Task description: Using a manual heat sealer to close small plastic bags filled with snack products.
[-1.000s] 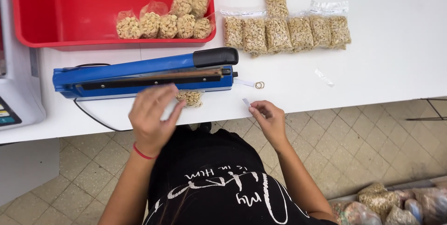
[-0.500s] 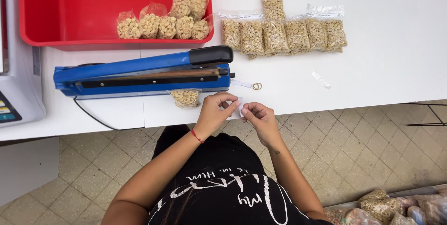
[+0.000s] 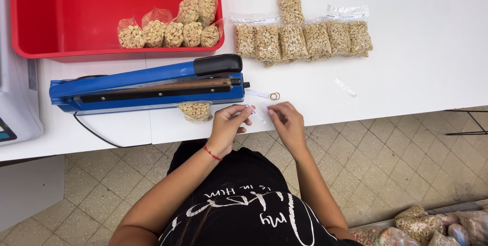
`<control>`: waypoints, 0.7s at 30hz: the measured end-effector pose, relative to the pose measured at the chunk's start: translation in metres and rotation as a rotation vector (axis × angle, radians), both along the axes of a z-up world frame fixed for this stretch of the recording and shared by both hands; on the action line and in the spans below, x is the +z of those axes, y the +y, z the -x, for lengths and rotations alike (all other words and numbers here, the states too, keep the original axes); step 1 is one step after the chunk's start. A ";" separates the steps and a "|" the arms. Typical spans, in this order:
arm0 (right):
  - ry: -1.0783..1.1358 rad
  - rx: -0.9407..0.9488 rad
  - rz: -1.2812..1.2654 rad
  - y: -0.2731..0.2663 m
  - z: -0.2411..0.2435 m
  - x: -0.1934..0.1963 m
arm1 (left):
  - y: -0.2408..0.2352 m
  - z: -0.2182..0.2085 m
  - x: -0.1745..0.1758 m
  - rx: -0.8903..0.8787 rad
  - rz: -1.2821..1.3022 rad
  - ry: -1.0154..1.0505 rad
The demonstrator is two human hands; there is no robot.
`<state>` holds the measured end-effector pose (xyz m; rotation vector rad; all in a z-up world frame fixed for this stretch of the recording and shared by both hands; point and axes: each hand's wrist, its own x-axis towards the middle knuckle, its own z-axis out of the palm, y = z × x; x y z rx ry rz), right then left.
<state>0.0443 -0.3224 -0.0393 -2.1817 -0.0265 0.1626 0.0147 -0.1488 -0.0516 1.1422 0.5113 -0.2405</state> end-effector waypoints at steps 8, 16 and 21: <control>0.098 0.031 -0.495 0.021 0.021 0.021 | 0.004 0.011 0.037 0.089 0.058 -0.115; -0.123 0.176 -0.516 0.053 0.017 0.061 | 0.103 0.037 0.065 0.281 -1.194 -0.982; -0.390 0.401 -0.319 0.089 0.005 0.087 | 0.152 0.024 0.058 0.126 -1.403 -0.982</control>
